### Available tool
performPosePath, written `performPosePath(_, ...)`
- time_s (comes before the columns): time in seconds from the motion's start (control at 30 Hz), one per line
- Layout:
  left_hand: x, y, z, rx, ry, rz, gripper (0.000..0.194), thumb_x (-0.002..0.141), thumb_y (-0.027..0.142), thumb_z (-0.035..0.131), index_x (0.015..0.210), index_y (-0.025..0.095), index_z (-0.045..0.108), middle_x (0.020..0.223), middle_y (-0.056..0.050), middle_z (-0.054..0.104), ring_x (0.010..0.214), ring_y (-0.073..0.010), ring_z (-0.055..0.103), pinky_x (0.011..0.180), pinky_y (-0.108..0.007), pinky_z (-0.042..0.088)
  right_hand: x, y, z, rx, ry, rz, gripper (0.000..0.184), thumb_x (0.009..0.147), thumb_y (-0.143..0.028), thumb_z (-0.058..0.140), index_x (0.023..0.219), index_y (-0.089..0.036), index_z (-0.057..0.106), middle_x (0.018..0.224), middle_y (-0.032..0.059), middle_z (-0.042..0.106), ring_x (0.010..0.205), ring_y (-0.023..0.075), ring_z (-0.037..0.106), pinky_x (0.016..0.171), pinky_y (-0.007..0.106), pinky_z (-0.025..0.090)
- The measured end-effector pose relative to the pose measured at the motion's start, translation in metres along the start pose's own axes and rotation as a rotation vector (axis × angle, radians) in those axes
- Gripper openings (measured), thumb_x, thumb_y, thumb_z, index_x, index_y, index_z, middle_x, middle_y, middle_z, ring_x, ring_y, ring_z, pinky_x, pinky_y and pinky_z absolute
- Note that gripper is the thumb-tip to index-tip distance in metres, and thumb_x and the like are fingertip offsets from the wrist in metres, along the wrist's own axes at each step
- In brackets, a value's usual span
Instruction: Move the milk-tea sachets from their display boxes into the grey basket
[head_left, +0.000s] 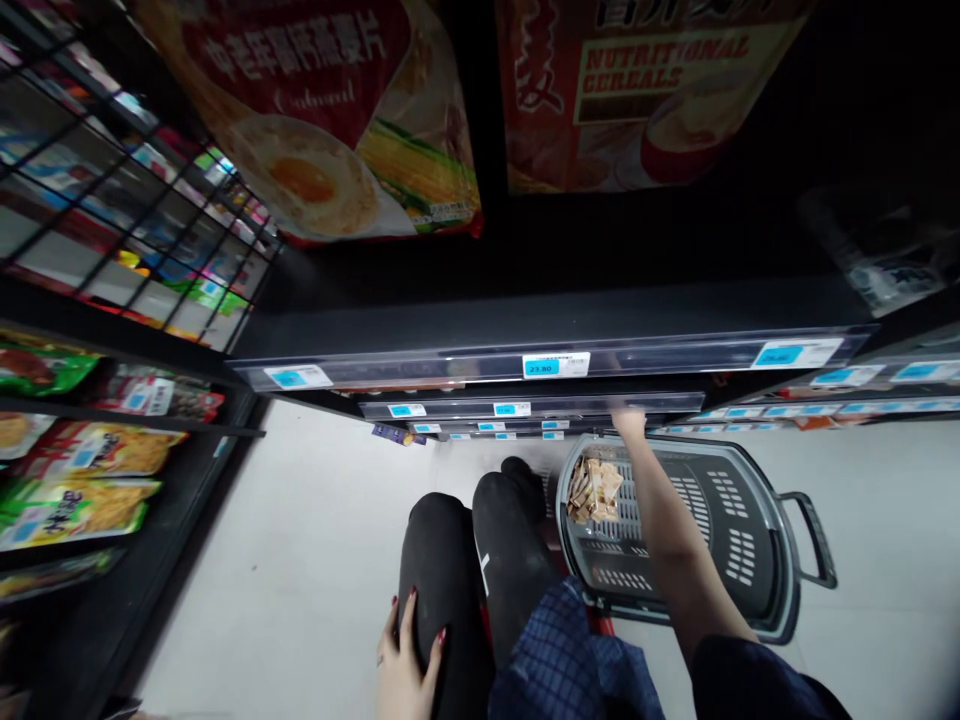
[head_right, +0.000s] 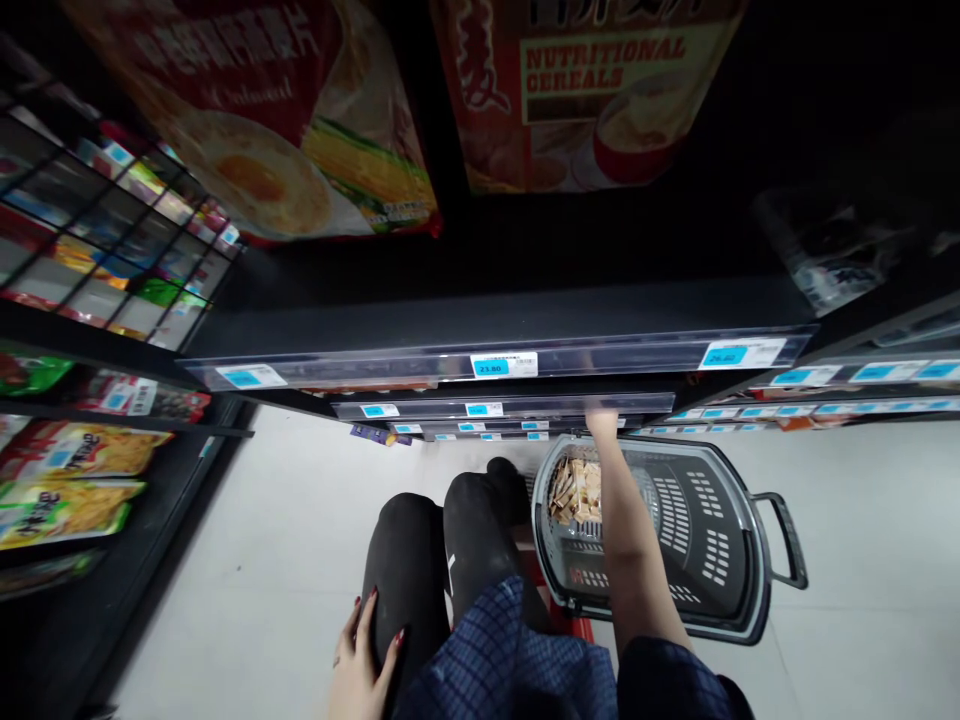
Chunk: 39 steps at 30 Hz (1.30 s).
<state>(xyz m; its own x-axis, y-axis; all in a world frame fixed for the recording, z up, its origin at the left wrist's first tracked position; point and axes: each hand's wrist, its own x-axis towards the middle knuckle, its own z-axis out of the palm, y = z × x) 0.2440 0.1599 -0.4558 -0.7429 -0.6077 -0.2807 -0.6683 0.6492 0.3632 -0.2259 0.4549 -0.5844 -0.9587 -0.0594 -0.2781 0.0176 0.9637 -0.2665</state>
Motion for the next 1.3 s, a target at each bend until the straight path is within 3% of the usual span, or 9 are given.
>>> performPosePath(0.17, 0.000, 0.006, -0.004, -0.022, -0.018, -0.024, 0.065, 0.088, 0.053, 0.038, 0.142, 0.017, 0.033, 0.143, -0.016, 0.032, 0.127, -0.0329, 0.042, 0.103, -0.050, 0.040, -0.041, 0.009, 0.001, 0.035, 0.165, -0.025, 0.030, 0.093, -0.027, 0.036, 0.100, -0.008, 0.058, 0.101, 0.0176, 0.060, 0.094, 0.0229, 0.055, 0.083, 0.033, 0.041)
performPosePath(0.4, -0.001, 0.004, -0.003, -0.024, 0.012, 0.016, 0.065, 0.088, 0.053, 0.036, 0.141, 0.016, 0.034, 0.142, -0.017, 0.033, 0.130, -0.0330, 0.038, 0.105, -0.052, 0.036, -0.072, 0.019, -0.011, 0.086, 0.319, -0.071, 0.028, 0.090, -0.027, 0.033, 0.105, -0.012, 0.052, 0.108, 0.0165, 0.055, 0.098, 0.0242, 0.050, 0.086, 0.033, 0.039)
performPosePath(0.57, -0.002, 0.001, -0.003, -0.047, 0.022, 0.019, 0.065, 0.088, 0.053, 0.036, 0.142, 0.016, 0.032, 0.142, -0.017, 0.033, 0.132, -0.0322, 0.036, 0.106, -0.052, 0.035, -0.081, 0.019, -0.014, 0.088, 0.314, -0.087, 0.030, 0.090, -0.027, 0.033, 0.107, -0.011, 0.052, 0.110, 0.0189, 0.056, 0.105, 0.0255, 0.048, 0.089, 0.035, 0.038)
performPosePath(0.67, -0.002, -0.002, -0.003, -0.049, 0.015, 0.023, 0.064, 0.089, 0.053, 0.036, 0.142, 0.017, 0.032, 0.142, -0.016, 0.032, 0.133, -0.0318, 0.035, 0.106, -0.052, 0.035, -0.073, 0.011, -0.013, 0.070, 0.277, -0.048, 0.030, 0.091, -0.027, 0.033, 0.104, -0.010, 0.054, 0.107, 0.0192, 0.058, 0.101, 0.0250, 0.051, 0.086, 0.033, 0.039)
performPosePath(0.83, 0.000, -0.004, 0.000, -0.028, 0.014, 0.024, 0.067, 0.087, 0.055, 0.036, 0.142, 0.015, 0.032, 0.141, -0.018, 0.033, 0.133, -0.0328, 0.034, 0.106, -0.052, 0.035, -0.054, -0.020, -0.002, 0.044, 0.223, 0.069, 0.032, 0.093, -0.029, 0.034, 0.098, -0.008, 0.057, 0.094, 0.0188, 0.061, 0.086, 0.0233, 0.056, 0.077, 0.031, 0.039)
performPosePath(1.03, 0.001, -0.001, 0.001, -0.013, 0.005, 0.021, 0.067, 0.087, 0.055, 0.037, 0.142, 0.016, 0.031, 0.142, -0.018, 0.032, 0.133, -0.0332, 0.034, 0.106, -0.053, 0.035, -0.061, -0.055, 0.020, 0.049, 0.231, 0.103, 0.030, 0.093, -0.031, 0.039, 0.099, -0.010, 0.059, 0.094, 0.0177, 0.062, 0.085, 0.0214, 0.058, 0.072, 0.028, 0.038)
performPosePath(1.17, -0.001, 0.004, -0.005, -0.015, -0.011, 0.010, 0.066, 0.089, 0.053, 0.038, 0.144, 0.018, 0.027, 0.144, -0.017, 0.030, 0.135, -0.0320, 0.031, 0.106, -0.051, 0.035, -0.076, -0.044, 0.019, 0.046, 0.270, 0.103, 0.031, 0.093, -0.031, 0.037, 0.099, -0.010, 0.058, 0.092, 0.0163, 0.062, 0.081, 0.0203, 0.057, 0.068, 0.027, 0.035)
performPosePath(1.3, -0.001, 0.008, -0.008, -0.003, -0.007, 0.020, 0.067, 0.089, 0.052, 0.039, 0.145, 0.018, 0.026, 0.144, -0.017, 0.029, 0.135, -0.0322, 0.030, 0.107, -0.051, 0.034, -0.113, -0.016, 0.010, 0.038, 0.307, 0.020, 0.031, 0.090, -0.037, 0.042, 0.089, -0.013, 0.060, 0.080, 0.0093, 0.062, 0.071, 0.0174, 0.055, 0.062, 0.025, 0.031)
